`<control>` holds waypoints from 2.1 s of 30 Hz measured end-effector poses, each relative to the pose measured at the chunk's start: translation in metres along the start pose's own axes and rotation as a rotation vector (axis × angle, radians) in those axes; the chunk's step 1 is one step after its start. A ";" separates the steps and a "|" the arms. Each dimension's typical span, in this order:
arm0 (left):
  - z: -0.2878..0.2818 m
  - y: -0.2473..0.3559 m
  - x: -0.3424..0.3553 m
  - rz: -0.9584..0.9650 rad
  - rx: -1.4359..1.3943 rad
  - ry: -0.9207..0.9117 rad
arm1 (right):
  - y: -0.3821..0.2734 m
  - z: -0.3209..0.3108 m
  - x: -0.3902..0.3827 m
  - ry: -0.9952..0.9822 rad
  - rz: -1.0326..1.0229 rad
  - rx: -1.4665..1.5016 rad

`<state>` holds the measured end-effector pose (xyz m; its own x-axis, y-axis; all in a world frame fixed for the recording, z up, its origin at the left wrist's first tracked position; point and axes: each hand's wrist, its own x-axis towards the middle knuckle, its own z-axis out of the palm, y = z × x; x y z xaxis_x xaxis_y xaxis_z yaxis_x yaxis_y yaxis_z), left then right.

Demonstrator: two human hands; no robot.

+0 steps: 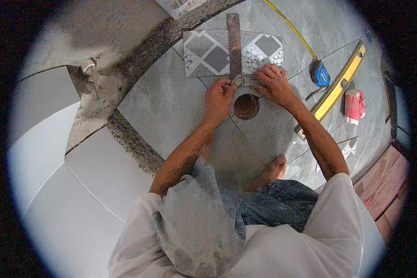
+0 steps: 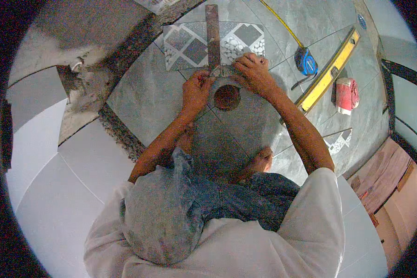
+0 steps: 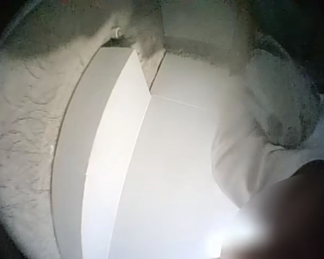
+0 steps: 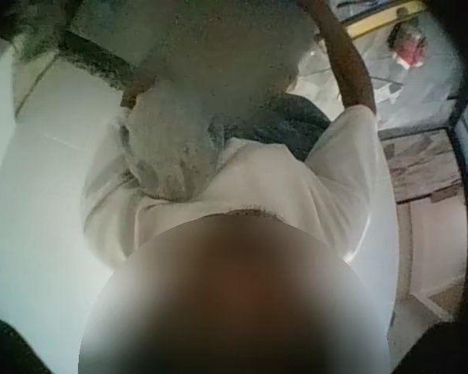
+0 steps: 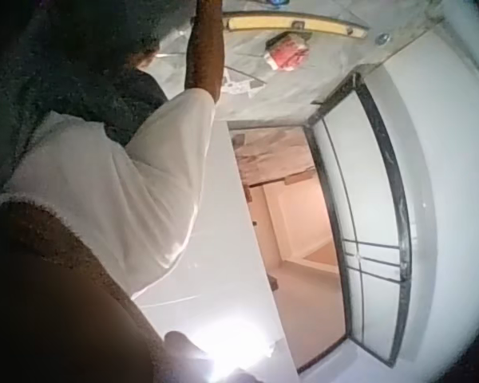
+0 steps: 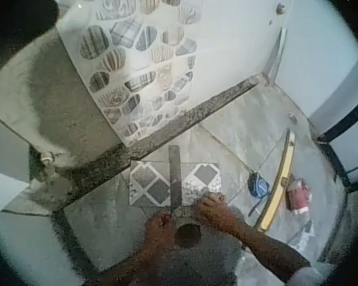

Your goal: Measuring, marking, and fitting ceramic tiles for installation on a bathroom floor and wall base.

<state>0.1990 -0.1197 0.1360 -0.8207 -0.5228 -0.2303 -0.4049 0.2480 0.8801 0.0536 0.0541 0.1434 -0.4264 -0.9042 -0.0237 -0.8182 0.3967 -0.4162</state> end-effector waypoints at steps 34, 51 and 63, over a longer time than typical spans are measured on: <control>-0.018 0.010 0.020 0.193 0.108 0.001 | -0.001 0.024 0.003 0.157 -0.004 -0.174; -0.022 0.012 0.019 0.046 0.006 -0.012 | 0.006 0.033 0.005 0.244 -0.041 -0.229; -0.025 0.010 0.009 0.082 -0.083 0.029 | 0.009 0.029 0.005 0.172 0.089 -0.188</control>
<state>0.1974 -0.1419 0.1529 -0.8369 -0.5277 -0.1452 -0.3013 0.2228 0.9271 0.0558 0.0488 0.1133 -0.5460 -0.8307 0.1088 -0.8249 0.5104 -0.2430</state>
